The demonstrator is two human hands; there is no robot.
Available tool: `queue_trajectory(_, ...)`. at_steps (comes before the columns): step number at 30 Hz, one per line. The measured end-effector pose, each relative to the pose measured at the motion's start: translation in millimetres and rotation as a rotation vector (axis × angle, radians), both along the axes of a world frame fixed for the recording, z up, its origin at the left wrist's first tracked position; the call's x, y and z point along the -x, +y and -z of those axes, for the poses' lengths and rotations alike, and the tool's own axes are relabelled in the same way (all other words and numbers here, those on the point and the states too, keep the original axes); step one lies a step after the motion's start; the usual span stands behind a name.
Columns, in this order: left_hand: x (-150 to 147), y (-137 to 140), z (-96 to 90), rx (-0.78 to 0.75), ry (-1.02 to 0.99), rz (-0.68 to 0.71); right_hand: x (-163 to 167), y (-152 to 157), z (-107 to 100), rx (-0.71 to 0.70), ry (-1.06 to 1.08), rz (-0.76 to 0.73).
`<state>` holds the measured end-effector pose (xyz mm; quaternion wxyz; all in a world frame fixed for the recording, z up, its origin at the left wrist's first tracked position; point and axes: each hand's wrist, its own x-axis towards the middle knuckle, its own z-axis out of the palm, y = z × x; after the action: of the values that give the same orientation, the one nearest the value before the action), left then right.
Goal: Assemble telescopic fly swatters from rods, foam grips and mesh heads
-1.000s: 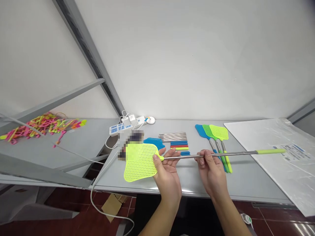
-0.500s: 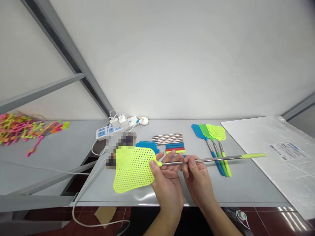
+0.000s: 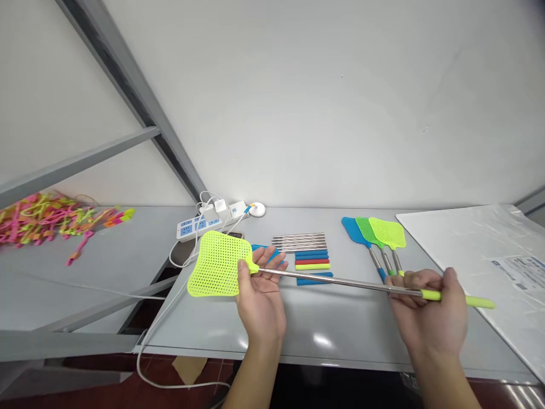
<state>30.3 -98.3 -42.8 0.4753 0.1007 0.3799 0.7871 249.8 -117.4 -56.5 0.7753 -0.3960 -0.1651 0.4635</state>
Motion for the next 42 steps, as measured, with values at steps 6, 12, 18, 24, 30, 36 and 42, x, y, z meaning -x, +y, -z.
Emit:
queue_trajectory(6, -58, -19, 8.8, -0.016, -0.080, 0.228, 57, 2, 6, 0.124, 0.043, -0.184)
queue_trajectory(12, -80, -37, 11.8, -0.027, -0.179, 0.209, 89, -4, -3, 0.184, 0.177, -0.292)
queue_trajectory(18, -72, -30, 15.0, -0.005, -0.085, 0.244, 87, -5, 5, 0.091, 0.114, -0.397)
queue_trajectory(24, -48, -6, 15.3, 0.054, 0.061, 0.296, 32, -23, 34, 0.010, -0.443, -0.469)
queue_trajectory(30, -63, 10, 11.6, -0.076, 0.242, 0.438, 3, -52, 14, 0.094, -1.311, -0.441)
queue_trajectory(36, -100, 2, 23.9, -0.148, 0.679, 0.952, -11, -53, 31, 0.307, -1.430, -0.192)
queue_trajectory(42, -87, -22, 59.8, -0.412, 1.252, 0.784, -51, -27, 45, 0.759, -1.618, -0.031)
